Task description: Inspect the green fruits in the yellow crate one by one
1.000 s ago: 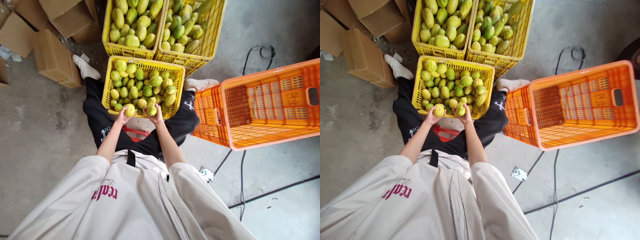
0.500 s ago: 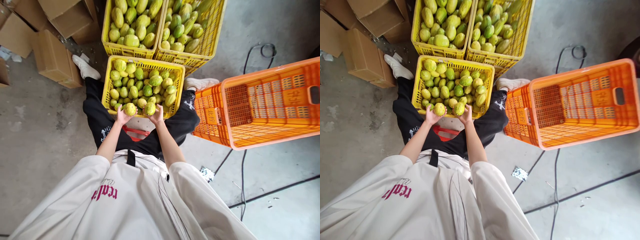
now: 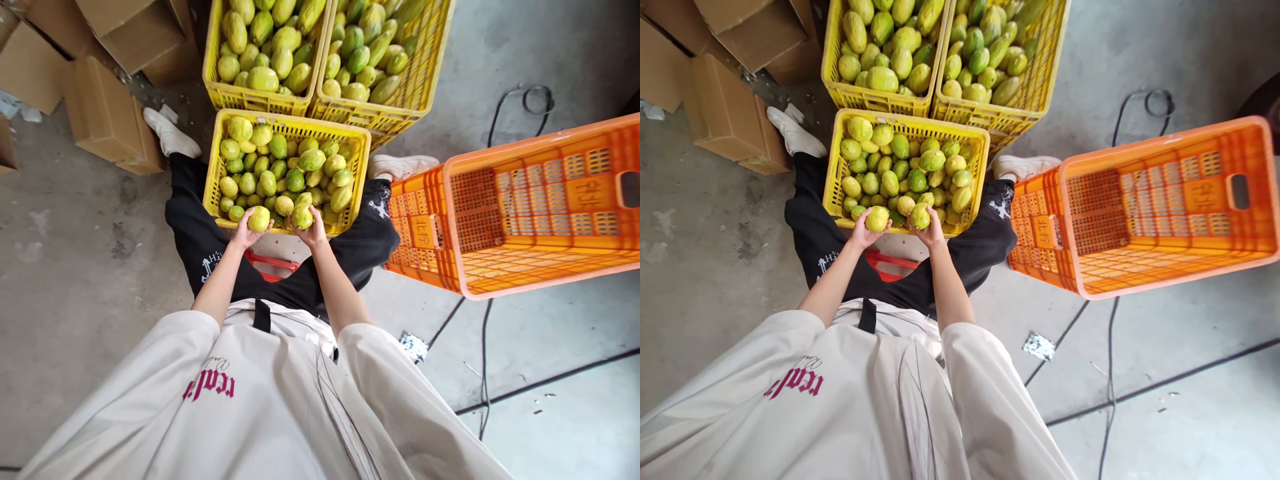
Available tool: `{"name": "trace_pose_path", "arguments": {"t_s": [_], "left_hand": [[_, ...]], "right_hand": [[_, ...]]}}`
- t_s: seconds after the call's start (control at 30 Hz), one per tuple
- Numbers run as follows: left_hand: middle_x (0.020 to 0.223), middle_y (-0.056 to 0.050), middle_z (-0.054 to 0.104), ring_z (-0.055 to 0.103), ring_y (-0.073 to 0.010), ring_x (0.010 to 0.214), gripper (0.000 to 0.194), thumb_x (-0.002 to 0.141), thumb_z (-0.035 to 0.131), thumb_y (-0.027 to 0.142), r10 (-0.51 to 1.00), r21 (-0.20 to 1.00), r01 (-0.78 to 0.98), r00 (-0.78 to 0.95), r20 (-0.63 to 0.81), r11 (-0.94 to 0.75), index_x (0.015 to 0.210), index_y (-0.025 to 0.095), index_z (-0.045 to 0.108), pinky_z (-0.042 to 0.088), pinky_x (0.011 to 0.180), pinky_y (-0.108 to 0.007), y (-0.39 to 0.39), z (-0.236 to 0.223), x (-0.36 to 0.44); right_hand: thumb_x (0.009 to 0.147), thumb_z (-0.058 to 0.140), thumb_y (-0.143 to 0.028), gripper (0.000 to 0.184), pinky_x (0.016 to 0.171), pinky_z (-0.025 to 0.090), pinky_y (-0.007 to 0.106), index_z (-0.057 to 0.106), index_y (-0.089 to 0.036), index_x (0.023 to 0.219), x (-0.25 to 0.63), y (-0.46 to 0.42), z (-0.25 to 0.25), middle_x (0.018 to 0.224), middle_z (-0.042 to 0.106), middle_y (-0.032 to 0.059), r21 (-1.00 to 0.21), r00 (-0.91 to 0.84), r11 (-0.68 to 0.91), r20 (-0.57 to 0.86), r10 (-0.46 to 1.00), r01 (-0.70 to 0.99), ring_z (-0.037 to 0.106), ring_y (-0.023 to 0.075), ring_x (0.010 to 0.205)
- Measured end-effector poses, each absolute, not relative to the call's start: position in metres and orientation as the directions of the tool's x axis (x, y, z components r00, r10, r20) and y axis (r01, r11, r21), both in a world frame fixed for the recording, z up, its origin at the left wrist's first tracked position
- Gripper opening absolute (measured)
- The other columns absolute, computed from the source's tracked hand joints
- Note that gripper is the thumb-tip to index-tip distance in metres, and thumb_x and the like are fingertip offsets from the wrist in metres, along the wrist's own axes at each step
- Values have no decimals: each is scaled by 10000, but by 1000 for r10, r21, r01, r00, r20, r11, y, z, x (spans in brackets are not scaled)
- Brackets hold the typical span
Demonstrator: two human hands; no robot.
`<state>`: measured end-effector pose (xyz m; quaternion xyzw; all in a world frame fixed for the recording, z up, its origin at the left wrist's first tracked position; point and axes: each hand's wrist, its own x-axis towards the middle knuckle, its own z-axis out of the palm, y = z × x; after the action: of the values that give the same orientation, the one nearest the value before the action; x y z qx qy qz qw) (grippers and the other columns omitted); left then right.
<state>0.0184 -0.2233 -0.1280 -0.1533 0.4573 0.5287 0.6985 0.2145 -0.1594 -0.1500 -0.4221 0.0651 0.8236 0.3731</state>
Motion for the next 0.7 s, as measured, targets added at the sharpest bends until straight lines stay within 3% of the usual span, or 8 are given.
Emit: {"name": "trace_pose_path", "arguments": {"t_s": [0.13,0.3,0.43,0.57,0.7], "left_hand": [[922,-124,765,743,-212,779,361,1009,458,359,618,262,-853,87,-781,451,1184,119,663,613,731,-316,-223,-126,19],[901,-99,762,741,-200,747,373,997,490,406,626,273,-854,77,-776,443,1191,145,672,612,746,-310,-223,-125,19],[926,-94,764,752,-219,824,443,1000,425,475,642,280,-866,61,-764,415,1196,175,685,618,774,-332,-223,-128,19],[961,-88,771,751,-235,940,427,996,379,376,638,263,-886,46,-769,382,1232,190,683,617,849,-375,-224,-130,19],[951,-85,769,748,-242,986,357,1015,428,367,607,255,-900,14,-795,354,1175,183,690,616,877,-381,-224,-131,18]], "right_hand": [[884,680,-356,126,783,689,379,604,-266,927,213,-160,-152,855,730,-13,-226,-360,-712,-738,570,-665,752,207,916],[865,713,-377,171,787,685,374,611,-271,953,212,-161,-153,857,735,-17,-252,-355,-723,-738,574,-643,755,200,879],[910,650,-420,162,799,675,376,624,-267,958,213,-160,-149,822,737,-10,-269,-344,-717,-735,585,-644,753,213,913],[902,595,-534,329,801,659,408,652,-223,995,215,-162,-142,828,750,52,-255,-433,-750,-686,585,-610,746,271,1004],[959,500,-411,242,823,641,420,638,-217,1005,213,-163,-140,854,756,54,-253,-447,-737,-659,605,-626,739,262,1024]]}}
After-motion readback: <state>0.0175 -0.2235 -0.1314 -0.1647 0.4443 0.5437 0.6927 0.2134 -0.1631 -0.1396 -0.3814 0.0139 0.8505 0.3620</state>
